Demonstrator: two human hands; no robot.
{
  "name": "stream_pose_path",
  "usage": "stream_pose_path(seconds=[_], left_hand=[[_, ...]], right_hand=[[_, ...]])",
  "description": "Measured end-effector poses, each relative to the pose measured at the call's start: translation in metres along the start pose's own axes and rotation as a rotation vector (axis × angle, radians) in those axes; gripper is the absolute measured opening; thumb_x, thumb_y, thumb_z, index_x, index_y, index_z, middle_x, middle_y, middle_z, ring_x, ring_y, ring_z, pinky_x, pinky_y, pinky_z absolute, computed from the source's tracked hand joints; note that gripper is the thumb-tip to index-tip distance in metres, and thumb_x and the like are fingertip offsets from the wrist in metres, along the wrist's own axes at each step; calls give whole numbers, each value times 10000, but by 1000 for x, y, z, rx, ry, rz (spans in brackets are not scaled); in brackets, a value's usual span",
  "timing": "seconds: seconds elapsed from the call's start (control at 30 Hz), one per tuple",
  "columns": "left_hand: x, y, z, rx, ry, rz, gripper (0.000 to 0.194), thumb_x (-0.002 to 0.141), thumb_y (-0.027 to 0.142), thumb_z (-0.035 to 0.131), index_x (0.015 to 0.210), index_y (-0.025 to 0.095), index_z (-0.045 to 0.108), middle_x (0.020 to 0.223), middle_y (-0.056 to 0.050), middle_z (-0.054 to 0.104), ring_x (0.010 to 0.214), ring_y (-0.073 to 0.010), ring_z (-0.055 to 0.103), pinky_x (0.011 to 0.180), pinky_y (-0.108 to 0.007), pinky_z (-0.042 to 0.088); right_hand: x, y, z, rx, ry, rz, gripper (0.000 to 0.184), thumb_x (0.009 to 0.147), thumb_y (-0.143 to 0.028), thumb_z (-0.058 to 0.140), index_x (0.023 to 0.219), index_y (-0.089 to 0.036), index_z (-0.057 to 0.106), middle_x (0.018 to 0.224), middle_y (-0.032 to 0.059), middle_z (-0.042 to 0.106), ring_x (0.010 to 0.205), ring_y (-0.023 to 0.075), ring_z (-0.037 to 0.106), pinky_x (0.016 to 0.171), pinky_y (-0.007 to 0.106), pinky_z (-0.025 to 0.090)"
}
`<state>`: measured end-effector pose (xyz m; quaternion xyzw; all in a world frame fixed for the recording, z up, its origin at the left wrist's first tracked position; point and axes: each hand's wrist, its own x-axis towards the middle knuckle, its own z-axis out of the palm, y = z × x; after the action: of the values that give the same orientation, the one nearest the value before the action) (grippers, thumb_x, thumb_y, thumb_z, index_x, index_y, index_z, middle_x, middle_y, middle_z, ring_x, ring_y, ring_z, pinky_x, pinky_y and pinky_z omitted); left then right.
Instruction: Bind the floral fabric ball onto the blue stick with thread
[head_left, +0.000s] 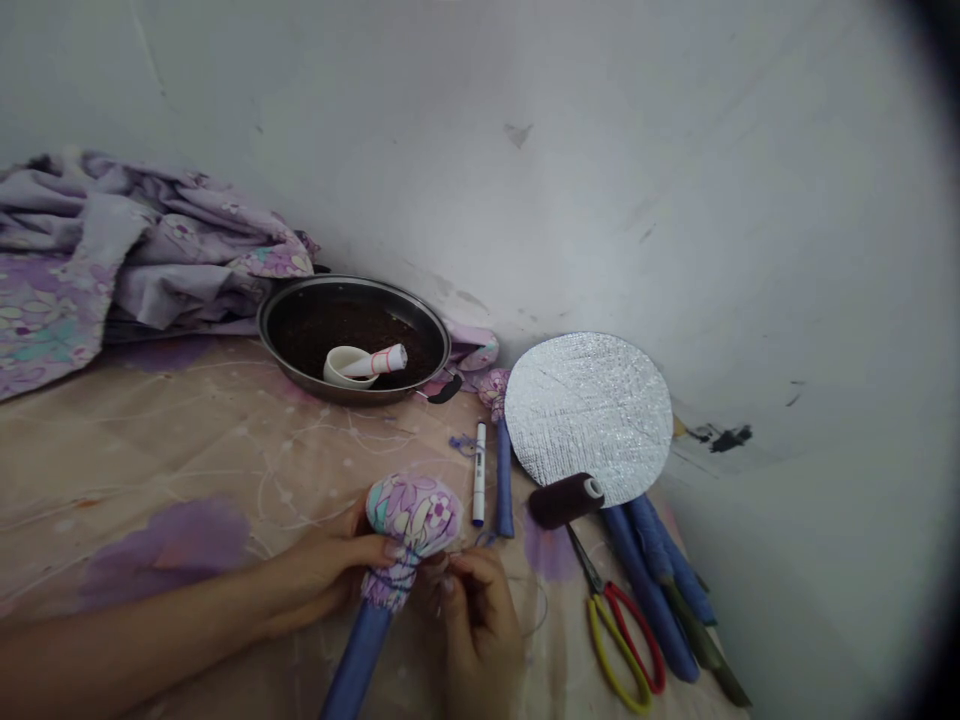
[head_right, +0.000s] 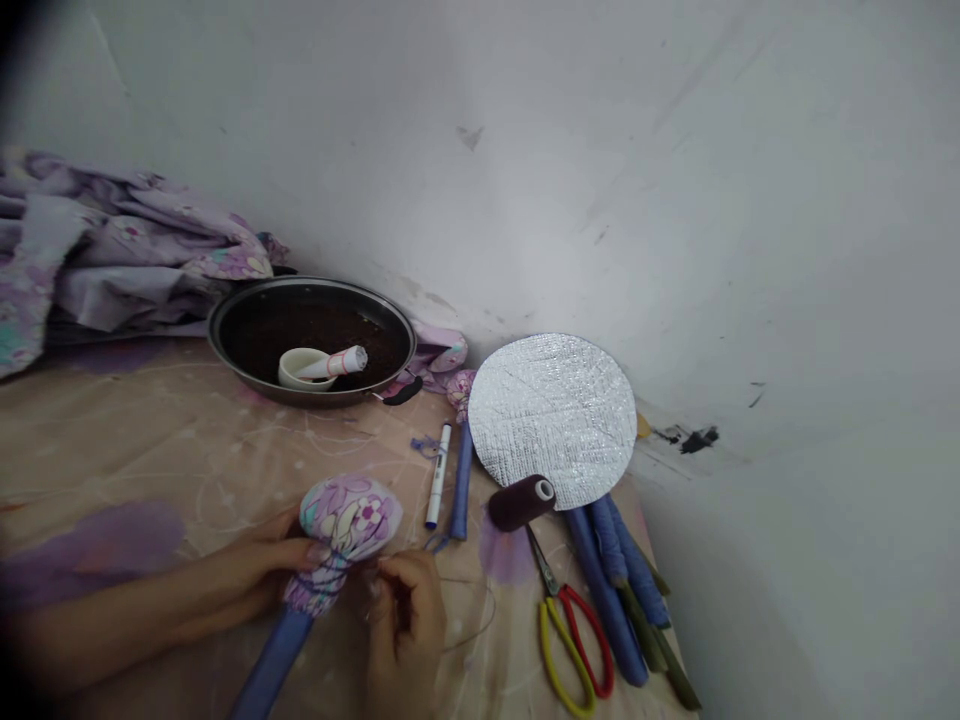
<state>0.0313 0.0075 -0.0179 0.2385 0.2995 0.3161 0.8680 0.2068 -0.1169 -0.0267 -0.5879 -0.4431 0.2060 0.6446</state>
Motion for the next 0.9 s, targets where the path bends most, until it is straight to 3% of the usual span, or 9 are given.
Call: stream_pose_path(seconds=[0.1, 0.2, 0.33, 0.5, 0.63, 0.73, 0.9], left_hand=[[-3, 4, 4, 15, 10, -9, 762, 626, 204, 1228, 1340, 265, 968, 1180, -71, 991, 1063, -297, 865, 907, -370, 648], [-3, 5, 2, 25, 0, -27, 758, 655, 282, 1236, 1359, 256, 956, 1229, -86, 996, 1121, -321, 891, 968, -396, 678], [1, 2, -5, 20, -7, -23, 821, 640, 357, 1263, 1389, 260, 941, 1186, -82, 1004, 1104, -327, 903, 969, -399, 699], [3, 5, -3, 1, -68, -24, 758, 670, 446, 1285, 1321, 249, 952, 1143, -89, 995, 1076, -336, 907, 998, -429, 720], [-3, 18, 5, 22, -95, 14, 778, 729, 342, 1275, 1428, 271, 938, 1206, -43, 978, 1048, -269, 857, 890, -331, 668], [-10, 27, 8, 63, -137, 10, 780, 804, 223, 1215, 1525, 289, 922, 1325, -46, 983, 1114, -260, 855, 940, -310, 657], [-14, 31, 9, 91, -161, 11, 827, 806, 167, 1187, 1557, 368, 905, 1353, -8, 985, 1181, -258, 867, 1002, -306, 655]], right_hand=[[0, 9, -2, 3, -24, -65, 347, 1297, -541, 811, 1063, -320, 939, 1018, 57, 810, 879, 257, 758, 813, 338, 651], [3, 10, -2, -13, -63, -169, 286, 1301, -461, 811, 1085, -327, 942, 1044, 57, 814, 943, 262, 793, 845, 331, 658], [10, -1, 0, -6, -91, -244, 211, 1295, -357, 808, 1126, -333, 932, 1000, 30, 823, 888, 235, 803, 814, 300, 648], [19, -19, 4, 6, -89, -276, 186, 1253, -263, 825, 1108, -342, 912, 933, 2, 831, 809, 217, 801, 747, 272, 622], [20, -20, 4, 11, -88, -273, 183, 1230, -247, 833, 1096, -340, 917, 916, 2, 842, 795, 221, 804, 743, 282, 624], [18, -16, 3, -1, -99, -235, 185, 1225, -244, 827, 1106, -334, 937, 948, 22, 871, 837, 240, 830, 767, 304, 643], [17, -20, 2, -38, -96, -259, 222, 1202, -182, 806, 1148, -350, 940, 961, 1, 887, 842, 221, 854, 782, 278, 669]])
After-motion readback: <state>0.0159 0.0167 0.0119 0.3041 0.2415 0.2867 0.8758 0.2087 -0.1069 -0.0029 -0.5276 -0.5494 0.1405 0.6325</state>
